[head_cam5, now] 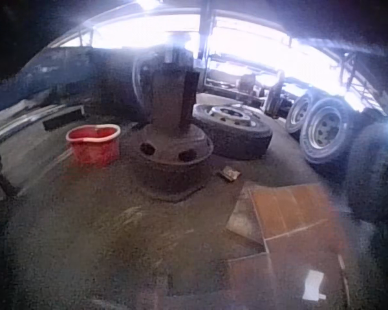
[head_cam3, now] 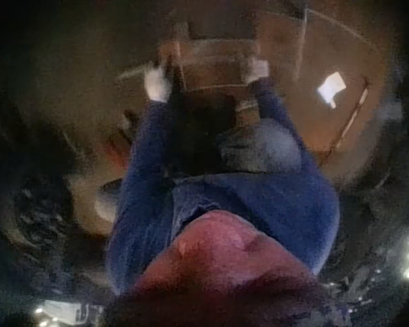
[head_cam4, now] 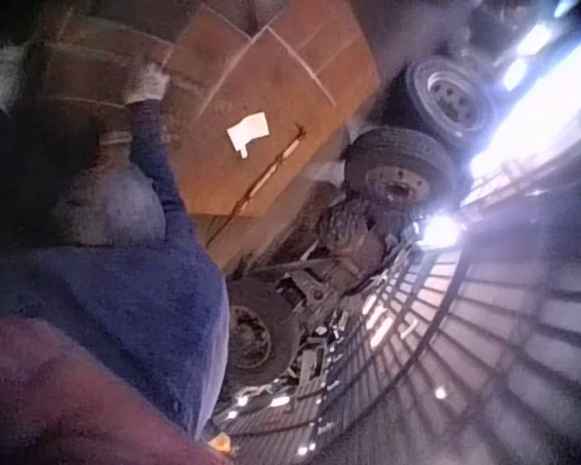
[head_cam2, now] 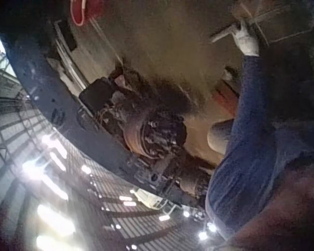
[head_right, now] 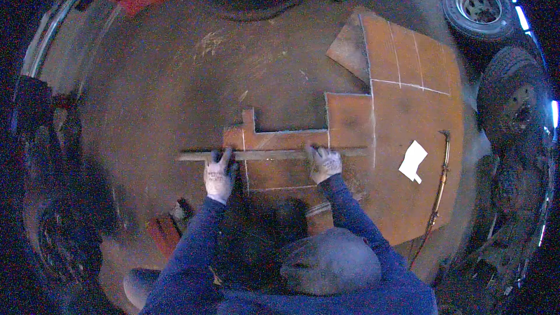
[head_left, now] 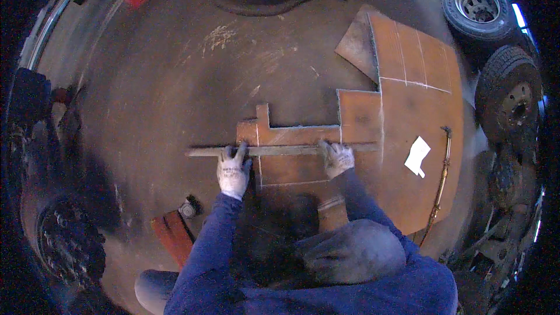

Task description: The person measures and marks a large metal sheet on the floor using a tape measure, a straight edge, and a marker. They measure various sections, draw lines, and adjust the straight edge to ensure accuracy.

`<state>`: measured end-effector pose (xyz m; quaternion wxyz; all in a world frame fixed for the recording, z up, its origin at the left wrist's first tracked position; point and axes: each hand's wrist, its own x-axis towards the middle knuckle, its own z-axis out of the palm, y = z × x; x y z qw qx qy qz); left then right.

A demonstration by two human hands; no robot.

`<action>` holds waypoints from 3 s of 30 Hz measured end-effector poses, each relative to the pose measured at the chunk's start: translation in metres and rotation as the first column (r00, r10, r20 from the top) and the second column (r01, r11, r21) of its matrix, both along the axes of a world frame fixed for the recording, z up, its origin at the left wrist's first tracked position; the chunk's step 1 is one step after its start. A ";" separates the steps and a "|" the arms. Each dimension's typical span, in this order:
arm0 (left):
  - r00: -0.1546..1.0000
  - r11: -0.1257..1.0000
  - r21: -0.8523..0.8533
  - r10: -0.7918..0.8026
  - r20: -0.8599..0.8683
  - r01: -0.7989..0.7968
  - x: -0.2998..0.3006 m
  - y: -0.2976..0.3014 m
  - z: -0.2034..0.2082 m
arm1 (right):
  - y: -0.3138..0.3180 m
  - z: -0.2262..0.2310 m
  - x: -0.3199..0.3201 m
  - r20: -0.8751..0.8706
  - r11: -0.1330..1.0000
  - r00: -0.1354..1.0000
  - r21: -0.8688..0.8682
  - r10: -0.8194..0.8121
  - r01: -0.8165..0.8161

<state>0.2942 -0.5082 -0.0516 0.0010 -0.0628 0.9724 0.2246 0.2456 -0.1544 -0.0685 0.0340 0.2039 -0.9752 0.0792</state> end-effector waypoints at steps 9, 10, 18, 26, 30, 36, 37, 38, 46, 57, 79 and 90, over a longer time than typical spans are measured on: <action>0.989 0.949 -0.281 -0.135 0.055 0.145 -0.046 -0.008 0.005 | -0.009 0.027 -0.062 -0.078 0.999 0.997 -0.054 -0.002 -0.002; 0.990 0.948 -0.284 -0.139 0.025 0.141 -0.049 -0.009 0.004 | -0.009 0.028 -0.068 -0.066 0.998 0.997 -0.045 0.033 -0.036; 0.999 0.979 -0.204 0.008 0.050 0.003 -0.057 0.010 -0.014 | 0.038 0.028 -0.018 -0.006 0.922 0.953 -0.253 -0.304 0.293; 0.995 0.995 -0.097 -0.009 -0.095 0.000 -0.059 0.019 -0.029 | 0.080 0.022 -0.024 -0.003 0.974 0.982 -0.122 -0.191 0.189; 0.995 0.998 -0.050 0.034 -0.092 -0.039 -0.057 0.024 -0.036 | 0.078 0.017 -0.030 -0.075 0.995 0.993 0.008 -0.096 0.096; 0.986 0.996 -0.039 0.074 -0.148 -0.080 -0.058 0.031 -0.031 | 0.077 0.000 -0.045 -0.179 0.997 0.981 -0.034 -0.079 0.075; 0.988 0.997 -0.036 0.067 -0.139 -0.073 -0.058 0.034 -0.027 | 0.082 -0.002 -0.041 -0.171 0.995 0.980 -0.037 -0.100 0.095; 0.990 0.997 -0.040 0.065 -0.126 -0.070 -0.058 0.033 -0.025 | 0.078 -0.001 -0.039 -0.159 0.993 0.980 -0.048 -0.118 0.112; 0.994 0.995 -0.083 0.039 -0.103 -0.048 -0.057 0.028 -0.036 | 0.074 -0.004 -0.044 -0.232 0.993 0.966 -0.017 -0.117 0.116; 0.998 0.995 -0.089 0.044 -0.043 -0.048 -0.059 0.029 -0.028 | 0.069 0.001 -0.046 -0.187 0.987 0.970 -0.080 -0.155 0.142; 0.999 0.993 -0.115 -0.001 -0.052 -0.005 -0.060 0.026 -0.031 | 0.074 -0.005 -0.045 -0.195 0.982 0.966 -0.116 -0.168 0.147; 0.996 0.997 -0.076 -0.009 -0.085 0.003 -0.060 0.028 -0.030 | 0.063 0.019 -0.051 -0.024 0.974 0.974 -0.050 -0.223 0.222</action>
